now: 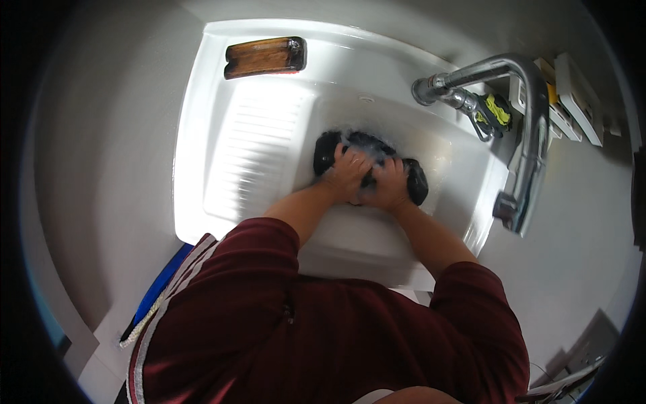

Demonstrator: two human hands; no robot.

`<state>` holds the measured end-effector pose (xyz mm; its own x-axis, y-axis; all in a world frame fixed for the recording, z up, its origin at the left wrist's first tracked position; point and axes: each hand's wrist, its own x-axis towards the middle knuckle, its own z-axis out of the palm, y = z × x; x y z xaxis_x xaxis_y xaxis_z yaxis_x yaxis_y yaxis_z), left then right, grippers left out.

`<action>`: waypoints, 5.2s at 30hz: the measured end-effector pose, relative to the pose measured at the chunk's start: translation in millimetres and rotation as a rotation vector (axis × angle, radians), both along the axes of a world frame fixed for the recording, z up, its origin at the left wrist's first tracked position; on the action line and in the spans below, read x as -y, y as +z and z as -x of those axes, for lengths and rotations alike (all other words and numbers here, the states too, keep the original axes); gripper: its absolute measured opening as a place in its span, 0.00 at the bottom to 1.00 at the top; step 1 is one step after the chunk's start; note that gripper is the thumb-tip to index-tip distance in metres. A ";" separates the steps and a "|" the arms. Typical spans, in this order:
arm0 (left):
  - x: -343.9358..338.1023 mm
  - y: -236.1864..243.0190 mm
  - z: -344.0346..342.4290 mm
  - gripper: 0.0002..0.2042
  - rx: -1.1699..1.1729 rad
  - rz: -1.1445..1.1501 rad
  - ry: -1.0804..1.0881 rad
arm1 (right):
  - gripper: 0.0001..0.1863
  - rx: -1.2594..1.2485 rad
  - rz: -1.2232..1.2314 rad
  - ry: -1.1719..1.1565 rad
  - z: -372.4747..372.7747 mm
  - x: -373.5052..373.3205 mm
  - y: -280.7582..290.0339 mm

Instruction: The person hand washes a black garment in a white utility sink. They rub the fabric, rinse it under running water, wring it out, and repeat the process until the garment is clean.

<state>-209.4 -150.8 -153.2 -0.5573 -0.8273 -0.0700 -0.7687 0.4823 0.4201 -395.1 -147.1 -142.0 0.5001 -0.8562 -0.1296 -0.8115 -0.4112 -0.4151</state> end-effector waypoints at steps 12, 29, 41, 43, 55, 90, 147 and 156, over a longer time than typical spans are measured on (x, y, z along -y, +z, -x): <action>85.4 12.8 21.5 0.34 -0.154 -0.315 0.057 | 0.20 0.201 0.268 -0.121 28.4 66.2 -58.2; 66.2 89.2 -37.5 0.38 -0.417 -0.516 0.666 | 0.39 0.283 -0.777 -1.000 109.7 104.8 47.2; -11.3 95.6 -10.1 0.61 -0.332 -0.321 -0.019 | 0.18 0.408 -0.158 0.006 25.9 -17.8 63.2; -27.8 123.3 -19.9 0.57 0.033 -0.250 -0.035 | 0.22 -0.094 0.013 0.147 21.5 -46.6 86.7; 24.0 30.1 -1.9 0.45 0.250 -0.237 -0.044 | 0.34 0.052 -0.041 -0.003 16.0 3.8 -18.4; -1.6 195.5 -69.7 0.20 0.057 -0.272 0.342 | 0.25 0.246 -0.191 -0.441 -2.2 9.9 180.3; -2.8 330.7 -249.7 0.12 -1.101 -0.150 1.417 | 0.16 0.337 0.103 0.517 -47.4 -28.9 206.0; -7.1 330.8 -239.5 0.16 -1.169 -0.038 1.026 | 0.20 0.227 0.172 -0.043 -74.7 -24.5 216.2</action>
<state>30.1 -143.8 177.7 0.4687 -0.8822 -0.0452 0.0009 -0.0507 0.9987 -320.4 -122.7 74.2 0.4622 -0.8772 0.1302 -0.7243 -0.4581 -0.5153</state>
